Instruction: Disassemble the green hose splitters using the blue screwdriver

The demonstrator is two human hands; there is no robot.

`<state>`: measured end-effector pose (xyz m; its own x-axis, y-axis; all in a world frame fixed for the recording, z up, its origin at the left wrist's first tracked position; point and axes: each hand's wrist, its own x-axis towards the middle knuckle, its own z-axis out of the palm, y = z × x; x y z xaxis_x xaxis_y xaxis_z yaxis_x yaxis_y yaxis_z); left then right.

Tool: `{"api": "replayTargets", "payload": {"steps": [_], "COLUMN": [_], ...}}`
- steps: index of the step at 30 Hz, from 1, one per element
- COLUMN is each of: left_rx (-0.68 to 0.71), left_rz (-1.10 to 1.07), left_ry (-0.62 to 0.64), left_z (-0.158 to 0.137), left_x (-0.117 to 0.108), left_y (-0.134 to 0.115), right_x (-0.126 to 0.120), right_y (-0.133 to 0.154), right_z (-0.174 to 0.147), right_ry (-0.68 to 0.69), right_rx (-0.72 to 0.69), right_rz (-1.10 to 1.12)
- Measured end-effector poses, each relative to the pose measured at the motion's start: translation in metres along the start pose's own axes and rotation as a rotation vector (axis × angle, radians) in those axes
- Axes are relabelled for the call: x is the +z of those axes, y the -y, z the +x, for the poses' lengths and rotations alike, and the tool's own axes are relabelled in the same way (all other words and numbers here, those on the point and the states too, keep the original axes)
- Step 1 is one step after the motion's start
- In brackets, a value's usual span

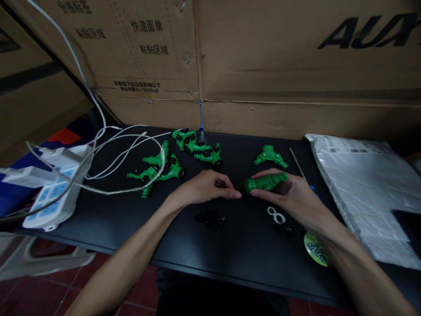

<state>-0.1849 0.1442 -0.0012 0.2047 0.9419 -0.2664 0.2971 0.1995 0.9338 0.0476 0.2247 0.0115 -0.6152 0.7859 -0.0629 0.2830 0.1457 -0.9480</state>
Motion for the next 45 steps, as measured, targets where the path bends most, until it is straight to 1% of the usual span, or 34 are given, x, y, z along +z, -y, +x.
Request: {"api": "replayTargets", "payload": {"steps": [2,5,9,12,18,22,30,38,45], "left_rx": [0.042,0.142,0.265,0.316,0.254,0.239,0.255,0.279,0.308], "left_rz": [0.109,0.165,0.267,0.337,0.363,0.379,0.381,0.375,0.355], "left_ry": [-0.005,0.004,0.009,0.033,0.037,0.028,0.057,0.078,0.091], "left_z": [-0.001,-0.001,0.003,0.003,0.002,0.003,0.004,0.004,0.005], "left_x": [0.0,0.004,0.009,0.011,0.014,0.018,0.027,0.027,0.024], "left_y": [0.0,0.0,0.0,0.001,0.001,0.0,-0.003,-0.004,-0.002], "right_x": [-0.002,-0.009,-0.021,-0.029,-0.037,-0.04,-0.037,-0.036,-0.033], "right_y": [0.0,0.003,0.008,0.01,0.011,0.011,0.01,0.011,0.009], "right_z": [0.0,0.0,0.001,0.001,0.002,0.001,-0.001,0.001,0.002], "right_ry": [-0.019,-0.077,-0.127,-0.143,-0.137,-0.119,0.008,-0.021,-0.018], "right_rx": [0.04,0.097,0.097,0.086,0.059,0.04,0.074,0.096,0.111], "right_rz": [0.044,0.16,0.275,0.35,0.436,0.465,0.466,0.479,0.51]}}
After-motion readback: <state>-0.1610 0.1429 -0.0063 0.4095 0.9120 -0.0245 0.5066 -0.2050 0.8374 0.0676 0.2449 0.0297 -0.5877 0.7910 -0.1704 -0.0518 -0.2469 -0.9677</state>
